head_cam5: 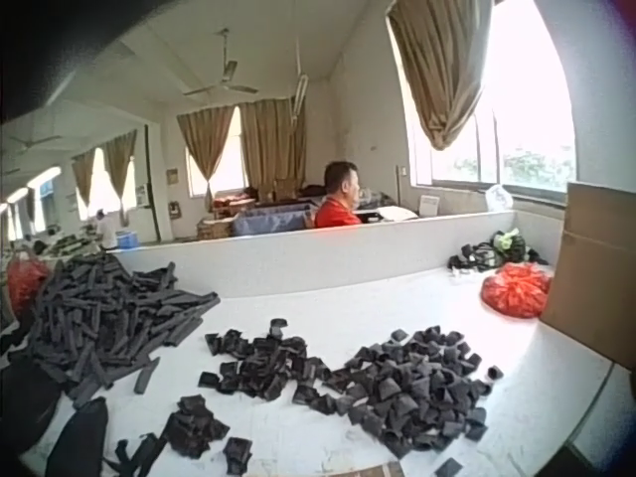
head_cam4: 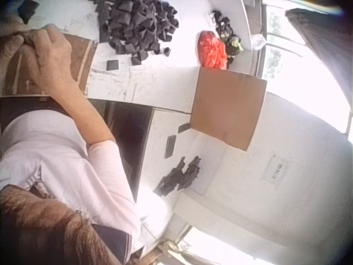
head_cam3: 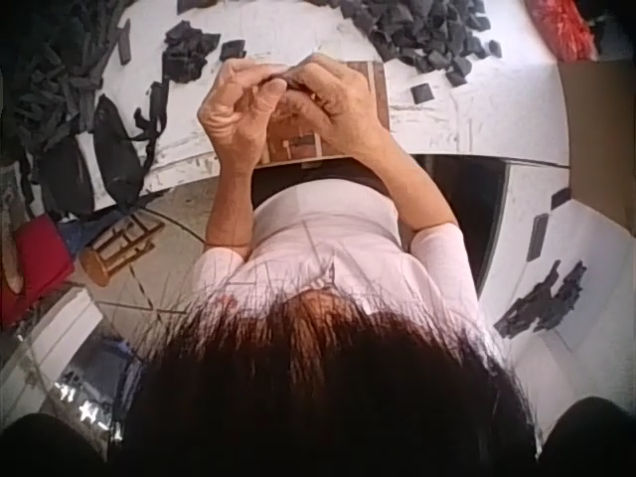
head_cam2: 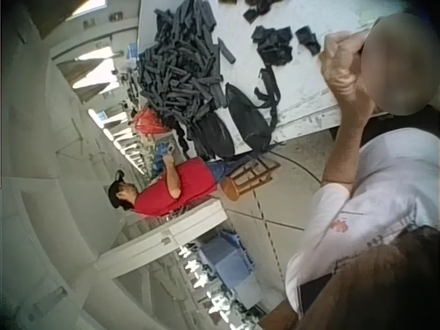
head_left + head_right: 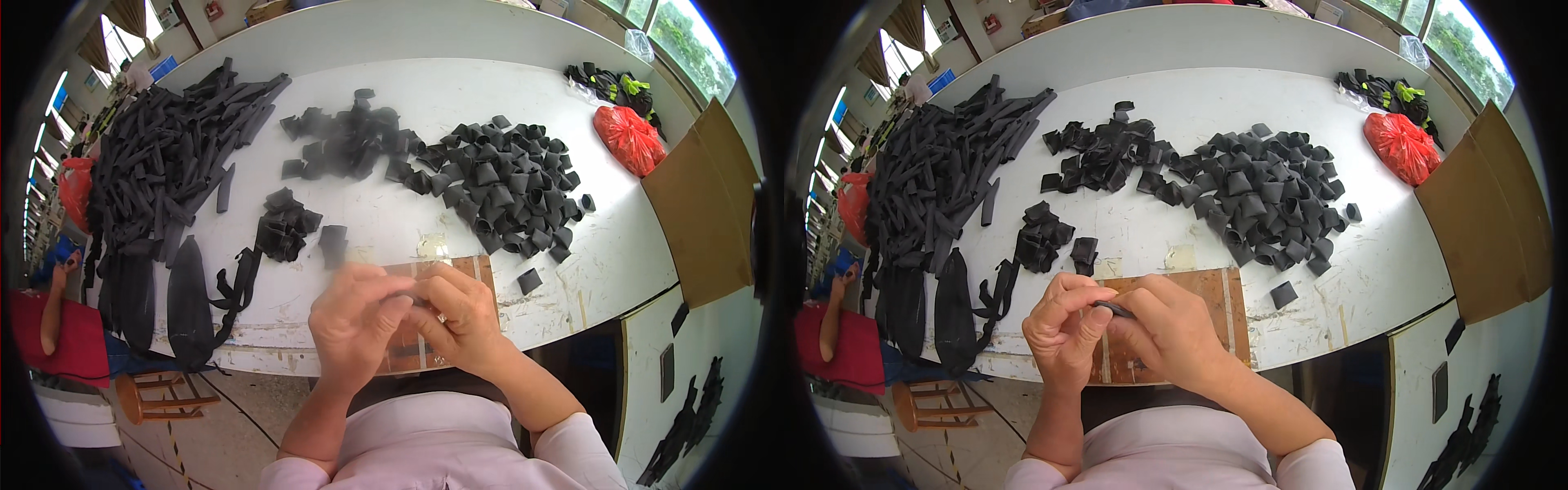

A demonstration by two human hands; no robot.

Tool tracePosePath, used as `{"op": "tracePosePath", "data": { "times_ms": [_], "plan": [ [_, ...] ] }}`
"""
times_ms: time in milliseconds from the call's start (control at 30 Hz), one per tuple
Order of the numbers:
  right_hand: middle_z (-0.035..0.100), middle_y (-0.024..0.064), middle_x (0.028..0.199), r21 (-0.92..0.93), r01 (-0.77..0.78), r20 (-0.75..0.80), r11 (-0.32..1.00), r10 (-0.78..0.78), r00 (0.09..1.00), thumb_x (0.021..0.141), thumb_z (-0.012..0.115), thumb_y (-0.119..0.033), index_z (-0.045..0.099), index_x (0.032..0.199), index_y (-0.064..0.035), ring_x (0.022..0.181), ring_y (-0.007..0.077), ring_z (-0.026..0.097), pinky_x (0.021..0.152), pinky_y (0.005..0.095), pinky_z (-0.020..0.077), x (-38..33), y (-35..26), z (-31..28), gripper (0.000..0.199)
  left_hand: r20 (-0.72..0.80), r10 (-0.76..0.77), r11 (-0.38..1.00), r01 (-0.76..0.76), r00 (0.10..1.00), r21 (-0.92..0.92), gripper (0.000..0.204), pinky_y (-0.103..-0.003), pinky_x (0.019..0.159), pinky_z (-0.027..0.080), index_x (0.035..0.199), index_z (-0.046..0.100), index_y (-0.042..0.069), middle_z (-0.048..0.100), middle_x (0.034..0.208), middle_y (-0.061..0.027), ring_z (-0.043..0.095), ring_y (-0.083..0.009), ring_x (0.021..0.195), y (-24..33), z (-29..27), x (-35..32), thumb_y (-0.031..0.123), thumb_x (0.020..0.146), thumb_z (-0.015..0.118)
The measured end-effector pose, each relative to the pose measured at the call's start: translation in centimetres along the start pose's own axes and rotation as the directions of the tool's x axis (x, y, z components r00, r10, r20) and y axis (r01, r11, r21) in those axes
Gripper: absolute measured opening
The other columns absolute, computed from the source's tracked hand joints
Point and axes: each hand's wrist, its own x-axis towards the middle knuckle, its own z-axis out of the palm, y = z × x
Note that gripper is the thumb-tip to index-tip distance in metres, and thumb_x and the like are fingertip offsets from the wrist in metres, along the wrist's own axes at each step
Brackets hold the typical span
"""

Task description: The recorder is assembling small black foam pieces onto a base component at a workbench in a manufacturing facility.

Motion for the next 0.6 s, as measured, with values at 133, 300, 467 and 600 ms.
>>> {"op": "tracePosePath", "data": {
  "times_ms": [133,300,467,600],
  "plan": [
    [0.051,0.0086,0.072,0.200,-0.138,0.073,0.970,0.126,0.989,0.068,0.068,-0.007,0.057,0.087,-0.0019,0.055,0.0210,0.051,0.048,0.0298,0.0410,0.9,-1.5,-0.8,0.023,-0.038,-0.226,0.759,0.151,0.973,-0.633,0.011,-0.028,0.076,0.039,0.089,0.060,0.002,0.052,0.084,-0.0078,0.047,-0.0160,0.078,-0.3,0.2,-0.6,0.011,0.083,0.057],
    [0.051,0.0077,0.069,0.085,-0.084,0.018,0.993,0.083,0.996,0.068,0.067,-0.005,0.059,0.087,-0.0021,0.056,0.0205,0.051,0.048,0.0294,0.0408,1.0,-2.0,-0.8,0.021,0.167,-0.300,0.255,0.248,0.939,-0.935,0.010,-0.032,0.082,0.040,0.092,0.057,0.005,0.049,0.085,-0.0072,0.045,-0.0193,0.087,-1.3,-0.2,-0.9,0.012,0.084,0.055],
    [0.051,0.0074,0.065,0.058,-0.013,-0.038,0.998,0.015,0.999,0.068,0.066,-0.001,0.060,0.084,-0.0020,0.056,0.0211,0.050,0.048,0.0296,0.0401,0.5,-0.8,0.0,0.017,0.155,-0.355,0.284,0.265,0.922,-0.922,0.010,-0.032,0.083,0.041,0.092,0.058,0.006,0.050,0.088,-0.0076,0.047,-0.0201,0.088,-2.1,-0.1,-1.7,0.011,0.084,0.055],
    [0.050,0.0084,0.064,0.056,0.011,-0.089,0.998,-0.006,0.996,0.067,0.066,-0.001,0.060,0.082,-0.0018,0.056,0.0219,0.049,0.048,0.0299,0.0400,-0.3,-0.1,1.0,0.016,0.102,-0.343,0.424,0.251,0.934,-0.870,0.013,-0.031,0.081,0.039,0.091,0.056,0.001,0.052,0.089,-0.0080,0.048,-0.0183,0.087,-2.6,-0.1,-2.3,0.013,0.086,0.053]
  ]
}}
